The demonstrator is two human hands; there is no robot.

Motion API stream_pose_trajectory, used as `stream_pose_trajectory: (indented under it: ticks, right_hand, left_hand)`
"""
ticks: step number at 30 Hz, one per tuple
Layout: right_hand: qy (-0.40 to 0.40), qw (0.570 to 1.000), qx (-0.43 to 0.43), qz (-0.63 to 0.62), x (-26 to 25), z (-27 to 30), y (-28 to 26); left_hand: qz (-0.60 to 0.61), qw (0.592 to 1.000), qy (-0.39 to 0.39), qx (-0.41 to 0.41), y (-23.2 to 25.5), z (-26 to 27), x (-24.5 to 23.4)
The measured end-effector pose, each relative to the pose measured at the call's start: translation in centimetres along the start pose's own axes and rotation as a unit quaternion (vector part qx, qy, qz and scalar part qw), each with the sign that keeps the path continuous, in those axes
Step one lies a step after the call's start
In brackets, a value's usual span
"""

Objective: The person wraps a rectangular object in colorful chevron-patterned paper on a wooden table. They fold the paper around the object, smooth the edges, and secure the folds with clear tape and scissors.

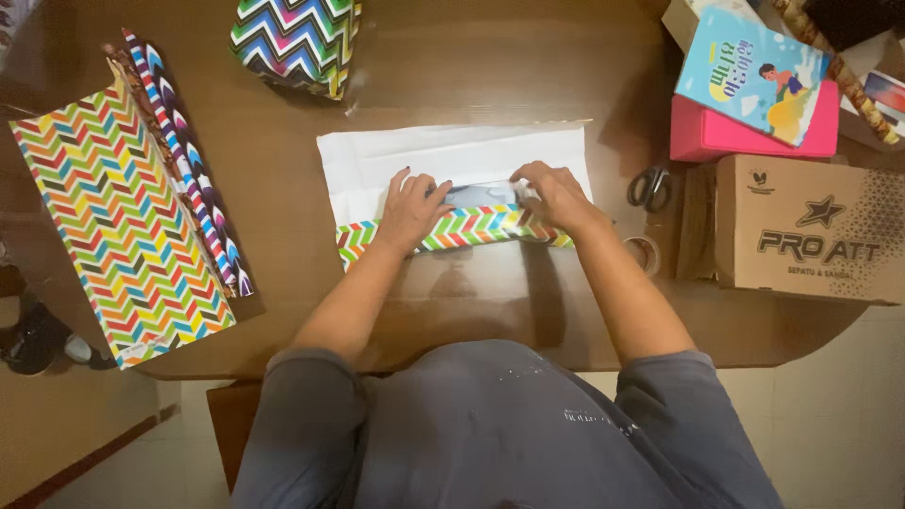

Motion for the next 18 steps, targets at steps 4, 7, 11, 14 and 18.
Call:
stream_pose_trajectory:
  ticks: [4, 7, 11, 14, 18]
  right_hand:
    - [0.026, 0.998, 0.019, -0.051, -0.1, -0.4, 0.4]
    - [0.024, 0.997, 0.074, 0.014, -0.6, 0.5, 1.4]
    - [-0.071, 0.967, 0.237, -0.06, -0.4, 3.5, 4.1]
    - [-0.078, 0.973, 0.189, -0.103, -1.0, 4.7, 5.4]
    - [-0.072, 0.964, 0.177, -0.183, 0.4, 5.2, 7.4]
  left_hand:
    - [0.048, 0.998, -0.021, -0.027, -0.5, 0.4, 0.1]
    - [-0.037, 0.998, 0.011, -0.045, 0.2, 0.0, 1.0]
    - [-0.096, 0.988, 0.043, -0.109, 1.7, 0.2, 2.2]
    - [0.013, 0.989, 0.07, -0.13, 2.1, 0.2, 1.4]
    - [0.035, 0.994, 0.05, -0.096, 3.4, 0.3, -0.4]
Point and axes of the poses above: each hand's wrist, its own z-axis away from the middle knuckle, its own x-axis out of the palm, y = z × x, the point moved 5 cm from there along -z, towards the middle knuckle, and after that the axes turned 8 degrees about -y, right-handed, at the moved point
